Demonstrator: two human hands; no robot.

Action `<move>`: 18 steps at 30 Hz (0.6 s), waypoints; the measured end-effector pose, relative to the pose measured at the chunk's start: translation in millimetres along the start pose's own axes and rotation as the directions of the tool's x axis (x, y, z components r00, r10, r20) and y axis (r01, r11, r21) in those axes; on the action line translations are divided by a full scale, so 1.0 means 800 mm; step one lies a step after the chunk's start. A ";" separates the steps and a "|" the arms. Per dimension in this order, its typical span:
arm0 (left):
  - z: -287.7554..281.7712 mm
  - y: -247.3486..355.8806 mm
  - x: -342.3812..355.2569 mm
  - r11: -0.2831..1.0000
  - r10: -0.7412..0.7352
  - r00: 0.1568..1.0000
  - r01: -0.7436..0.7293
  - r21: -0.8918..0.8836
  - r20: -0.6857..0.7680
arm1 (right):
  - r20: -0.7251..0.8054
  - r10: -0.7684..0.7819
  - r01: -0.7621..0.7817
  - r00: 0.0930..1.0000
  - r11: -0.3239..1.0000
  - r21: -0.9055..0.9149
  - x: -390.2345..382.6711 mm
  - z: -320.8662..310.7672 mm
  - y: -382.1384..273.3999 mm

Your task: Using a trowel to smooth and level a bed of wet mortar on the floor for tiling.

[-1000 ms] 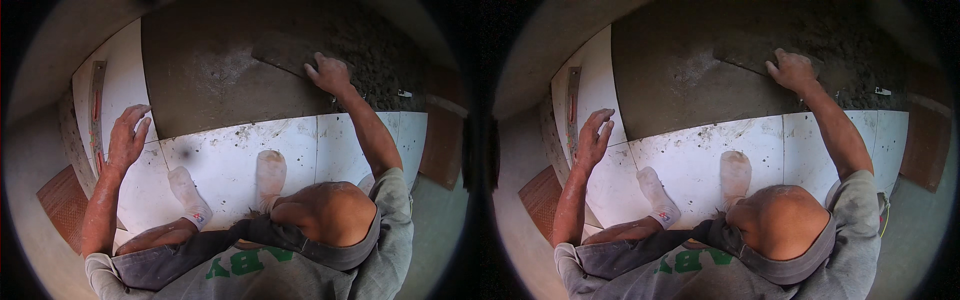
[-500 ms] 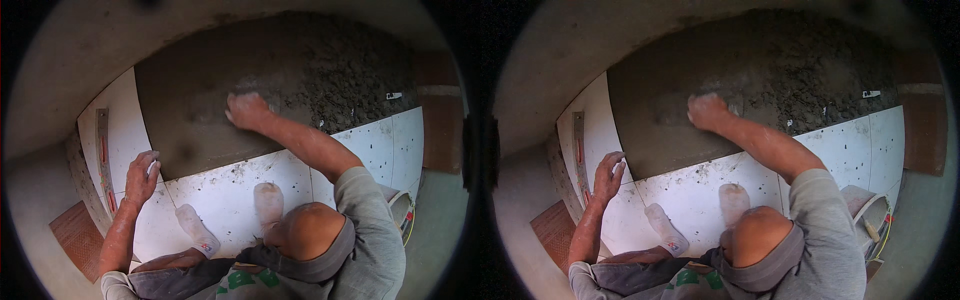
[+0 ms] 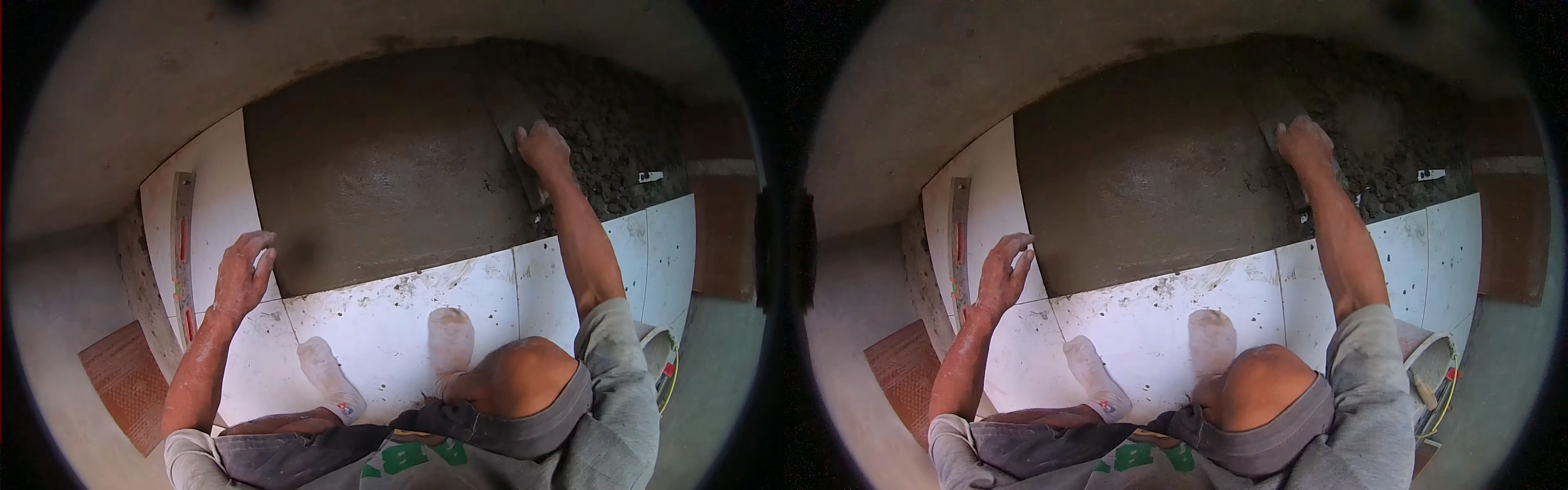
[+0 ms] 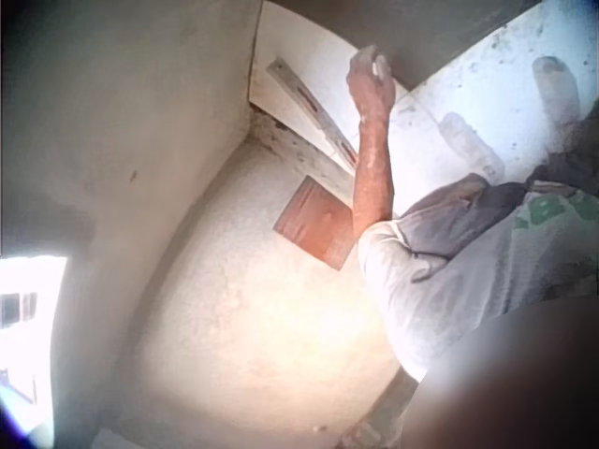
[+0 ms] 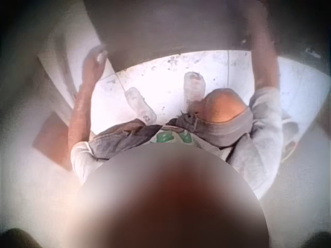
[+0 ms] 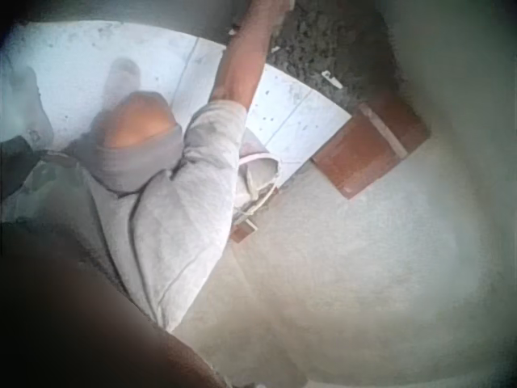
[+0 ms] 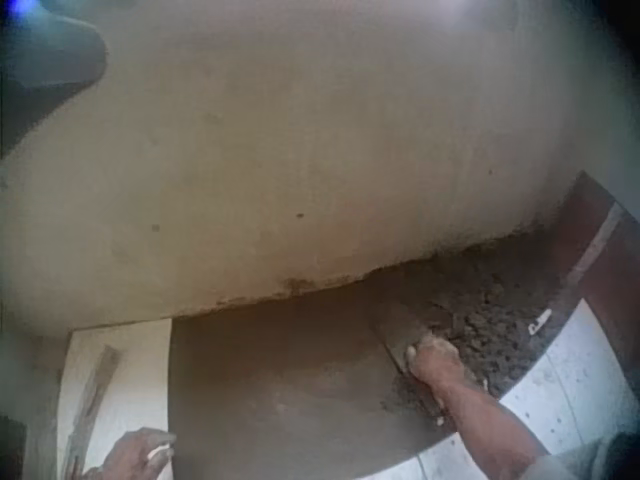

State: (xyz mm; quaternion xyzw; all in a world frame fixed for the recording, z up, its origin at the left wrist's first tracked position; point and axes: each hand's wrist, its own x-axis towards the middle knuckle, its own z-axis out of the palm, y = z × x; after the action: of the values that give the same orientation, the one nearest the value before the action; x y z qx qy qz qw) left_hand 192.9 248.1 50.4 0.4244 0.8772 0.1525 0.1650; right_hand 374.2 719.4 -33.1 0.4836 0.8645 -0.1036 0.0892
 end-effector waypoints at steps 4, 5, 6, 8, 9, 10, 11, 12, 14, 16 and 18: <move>0.002 -0.015 -0.020 1.000 -0.022 0.999 0.022 0.002 0.035 | -0.052 -0.184 0.186 0.981 0.982 0.031 -0.041 0.029 -0.074; 0.001 -0.013 -0.017 1.000 -0.022 0.999 0.021 0.009 0.034 | -0.100 -0.295 0.300 0.950 0.953 0.044 -0.047 0.042 -0.103; 0.001 -0.010 -0.016 1.000 -0.025 1.000 0.025 -0.006 0.017 | -0.053 -0.396 0.399 0.917 0.912 0.091 -0.053 0.045 -0.143; -0.001 -0.004 -0.013 0.998 -0.051 0.999 0.051 -0.048 0.001 | -0.080 -0.593 0.597 0.801 0.788 0.149 -0.056 0.063 -0.217; -0.002 -0.004 -0.012 0.998 -0.043 0.999 0.043 -0.046 0.000 | -0.035 -0.647 0.636 0.762 0.737 0.228 -0.054 0.065 -0.251; -0.003 0.000 -0.009 0.996 -0.055 0.998 0.054 -0.065 -0.012 | -0.029 -0.660 0.648 0.751 0.728 0.224 -0.043 0.079 -0.281; -0.003 0.005 -0.008 0.994 -0.068 0.997 0.066 -0.084 -0.022 | -0.022 -0.673 0.660 0.739 0.718 0.220 -0.032 0.094 -0.307; 0.000 0.003 -0.011 0.993 -0.071 0.997 0.068 -0.096 -0.034 | 0.007 -0.701 0.690 0.713 0.703 0.170 -0.027 0.095 -0.329; 0.007 0.001 -0.014 0.992 -0.063 0.998 0.061 -0.107 -0.019 | 0.040 -0.713 0.707 0.700 0.699 0.108 -0.004 0.089 -0.321; 0.010 0.001 -0.012 0.989 -0.091 0.995 0.094 -0.113 0.035 | 0.128 -0.582 0.572 0.803 0.813 0.114 0.022 0.071 -0.289; 0.014 -0.003 -0.003 0.988 -0.093 0.994 0.099 -0.121 0.052 | 0.089 -0.448 0.440 0.890 0.893 0.099 0.047 0.053 -0.231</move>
State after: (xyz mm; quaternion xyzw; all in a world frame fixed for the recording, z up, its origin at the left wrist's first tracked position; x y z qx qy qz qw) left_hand 197.2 246.4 40.1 0.3740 0.8815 0.1885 0.2182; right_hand 199.6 644.4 -66.6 0.2699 0.9413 -0.1805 0.0919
